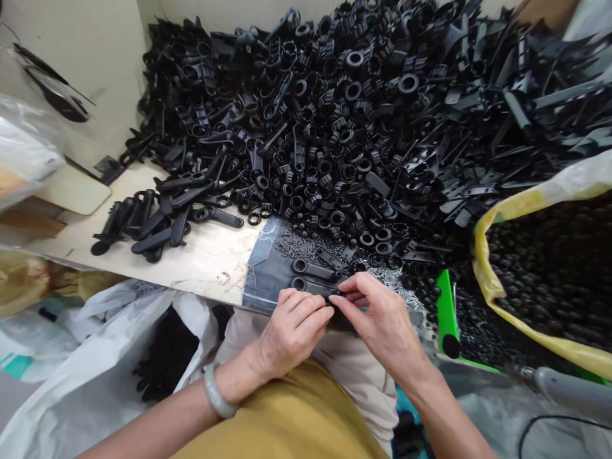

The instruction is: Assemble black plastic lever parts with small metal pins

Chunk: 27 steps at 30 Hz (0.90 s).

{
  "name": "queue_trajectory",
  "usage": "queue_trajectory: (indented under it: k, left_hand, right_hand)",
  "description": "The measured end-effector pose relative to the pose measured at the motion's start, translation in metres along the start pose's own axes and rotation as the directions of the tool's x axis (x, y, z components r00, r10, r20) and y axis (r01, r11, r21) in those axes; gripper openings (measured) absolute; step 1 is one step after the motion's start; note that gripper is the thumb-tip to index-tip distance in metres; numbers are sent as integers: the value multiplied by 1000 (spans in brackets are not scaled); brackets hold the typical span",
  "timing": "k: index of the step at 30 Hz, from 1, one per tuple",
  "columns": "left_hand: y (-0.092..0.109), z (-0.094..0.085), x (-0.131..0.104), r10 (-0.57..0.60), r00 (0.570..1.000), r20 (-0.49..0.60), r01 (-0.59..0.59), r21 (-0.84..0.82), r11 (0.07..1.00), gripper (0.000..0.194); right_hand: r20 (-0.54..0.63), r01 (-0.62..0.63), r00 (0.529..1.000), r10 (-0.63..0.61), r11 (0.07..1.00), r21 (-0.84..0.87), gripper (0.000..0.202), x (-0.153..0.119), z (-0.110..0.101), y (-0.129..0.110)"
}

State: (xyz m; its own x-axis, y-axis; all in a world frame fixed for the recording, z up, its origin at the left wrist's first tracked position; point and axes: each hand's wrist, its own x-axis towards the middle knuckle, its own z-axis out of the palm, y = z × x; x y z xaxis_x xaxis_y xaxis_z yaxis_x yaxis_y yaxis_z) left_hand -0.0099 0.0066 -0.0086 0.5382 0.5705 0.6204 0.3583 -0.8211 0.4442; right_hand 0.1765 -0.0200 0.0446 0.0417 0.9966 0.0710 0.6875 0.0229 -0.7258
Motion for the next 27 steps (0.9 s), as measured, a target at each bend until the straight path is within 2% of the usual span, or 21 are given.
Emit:
queue_trajectory:
  k: [4, 10, 15, 22, 27]
  left_hand:
    - [-3, 4, -3, 16, 1000, -17, -16, -15, 1000, 21]
    - [-3, 6, -5, 9, 999, -43, -9, -18, 1000, 22]
    - [0, 4, -3, -72, 996, -49, 68, -64, 996, 22]
    - [4, 0, 0, -130, 989, -66, 121, -122, 985, 23]
    - [9, -4, 9, -157, 985, -68, 149, -116, 982, 18]
  right_hand:
    - [10, 33, 999, -32, 995, -97, 4, 1, -1, -5]
    - [-62, 38, 997, -45, 993, -115, 4, -1, 5, -4]
    - [-123, 48, 990, -65, 990, -131, 2, -6, 11, -1]
    - [-121, 129, 982, -145, 984, -125, 18, -11, 9, 4]
    - [-176, 89, 980, -97, 995, -54, 26, -20, -3, 4]
